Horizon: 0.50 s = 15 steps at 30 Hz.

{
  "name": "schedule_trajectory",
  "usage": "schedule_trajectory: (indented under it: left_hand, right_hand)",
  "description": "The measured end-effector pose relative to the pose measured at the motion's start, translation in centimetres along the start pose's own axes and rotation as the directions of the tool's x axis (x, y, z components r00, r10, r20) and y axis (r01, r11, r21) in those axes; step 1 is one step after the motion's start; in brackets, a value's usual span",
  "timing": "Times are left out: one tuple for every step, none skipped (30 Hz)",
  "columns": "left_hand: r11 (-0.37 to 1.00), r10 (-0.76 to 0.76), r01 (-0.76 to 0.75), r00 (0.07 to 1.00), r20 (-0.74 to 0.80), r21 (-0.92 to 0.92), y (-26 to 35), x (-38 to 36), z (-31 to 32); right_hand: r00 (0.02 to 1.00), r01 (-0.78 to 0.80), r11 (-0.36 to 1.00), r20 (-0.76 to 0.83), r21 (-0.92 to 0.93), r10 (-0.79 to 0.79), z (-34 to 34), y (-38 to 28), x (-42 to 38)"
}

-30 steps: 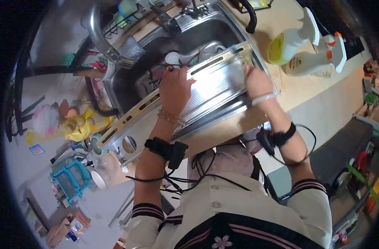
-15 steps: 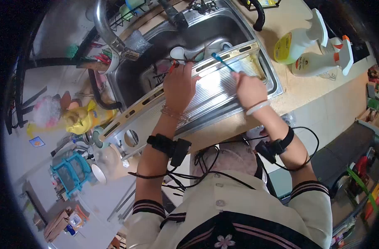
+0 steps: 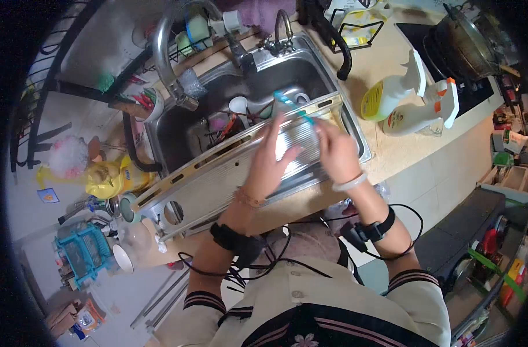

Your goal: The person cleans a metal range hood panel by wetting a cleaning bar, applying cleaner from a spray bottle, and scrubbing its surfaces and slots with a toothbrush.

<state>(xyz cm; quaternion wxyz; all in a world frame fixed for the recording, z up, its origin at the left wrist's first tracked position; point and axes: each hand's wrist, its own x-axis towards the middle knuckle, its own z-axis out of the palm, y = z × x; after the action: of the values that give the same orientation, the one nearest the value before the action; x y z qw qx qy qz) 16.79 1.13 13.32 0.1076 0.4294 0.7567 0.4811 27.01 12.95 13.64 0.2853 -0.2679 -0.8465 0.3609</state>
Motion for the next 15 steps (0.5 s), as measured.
schedule_trajectory:
  left_hand:
    - [0.91,-0.129,0.154,0.988,0.091,-0.384,0.3,-0.2,1.2]
    - [0.658,-0.211,0.304,0.953,0.219,-0.689,0.2,-0.2,1.9]
    - [0.578,-0.28,0.439,0.899,0.338,-0.688,0.9,0.3,1.2]
    - [0.487,-0.305,0.429,0.9,0.312,-0.761,0.6,0.3,1.1]
    - [0.392,-0.332,0.41,0.898,0.289,-0.823,0.0,0.1,1.2]
    - [0.297,-0.359,0.383,0.894,0.269,-0.875,-0.5,0.1,0.9]
    - [0.368,-0.413,0.371,0.887,0.208,-0.853,-0.5,0.3,0.1]
    - [0.389,-0.436,0.395,0.875,0.211,-0.832,-0.9,0.0,-1.0]
    - [0.411,-0.46,0.417,0.863,0.211,-0.81,-1.4,-0.4,-2.5]
    - [0.429,-0.484,0.441,0.849,0.211,-0.788,-1.8,-0.7,-3.8]
    - [0.492,-0.476,0.42,0.863,0.168,-0.763,-2.6,-1.1,-4.4]
    - [0.489,-0.486,0.462,0.849,0.209,-0.74,-2.9,-1.4,-5.6]
    - [0.486,-0.495,0.501,0.833,0.247,-0.716,-3.2,-1.8,-6.9]
    - [0.48,-0.506,0.539,0.815,0.284,-0.692,-3.2,-2.4,-7.8]
    - [0.492,-0.573,0.592,0.772,0.274,-0.639,-2.3,-2.6,-8.4]
  right_hand:
    - [0.997,0.013,1.0,0.08,0.017,-0.015,0.3,-1.6,-0.6]
    - [0.986,0.027,0.999,0.161,0.037,-0.033,0.7,-2.7,-1.0]
    - [0.975,-0.028,1.0,0.223,0.015,0.024,1.3,-2.8,-1.5]
    - [0.99,0.034,0.999,0.138,-0.01,-0.033,1.1,-2.8,-1.5]
    - [0.995,0.092,0.995,0.051,-0.037,-0.09,0.5,-2.5,-1.6]
    - [0.988,0.146,0.987,-0.038,-0.068,-0.149,-0.2,-2.0,-1.5]
    - [0.982,0.073,0.987,-0.16,-0.144,-0.096,-2.1,-1.4,-1.0]
    - [0.959,-0.01,0.978,-0.28,-0.207,-0.05,-4.4,-0.5,-0.2]
    - [0.907,-0.058,0.957,-0.415,-0.286,-0.069,-5.9,0.5,0.5]
    - [0.837,-0.119,0.927,-0.538,-0.355,-0.098,-6.9,1.6,1.1]
    - [0.823,-0.133,0.927,-0.56,-0.349,-0.092,-7.0,2.7,1.7]
    - [0.807,-0.149,0.927,-0.584,-0.344,-0.087,-7.0,3.8,2.5]
    - [0.82,-0.114,0.953,-0.568,-0.281,-0.07,-7.4,5.3,3.7]
    - [0.835,-0.079,0.973,-0.548,-0.216,-0.054,-7.9,7.1,5.0]
    - [0.85,-0.045,0.988,-0.525,-0.149,-0.04,-8.3,8.5,6.1]
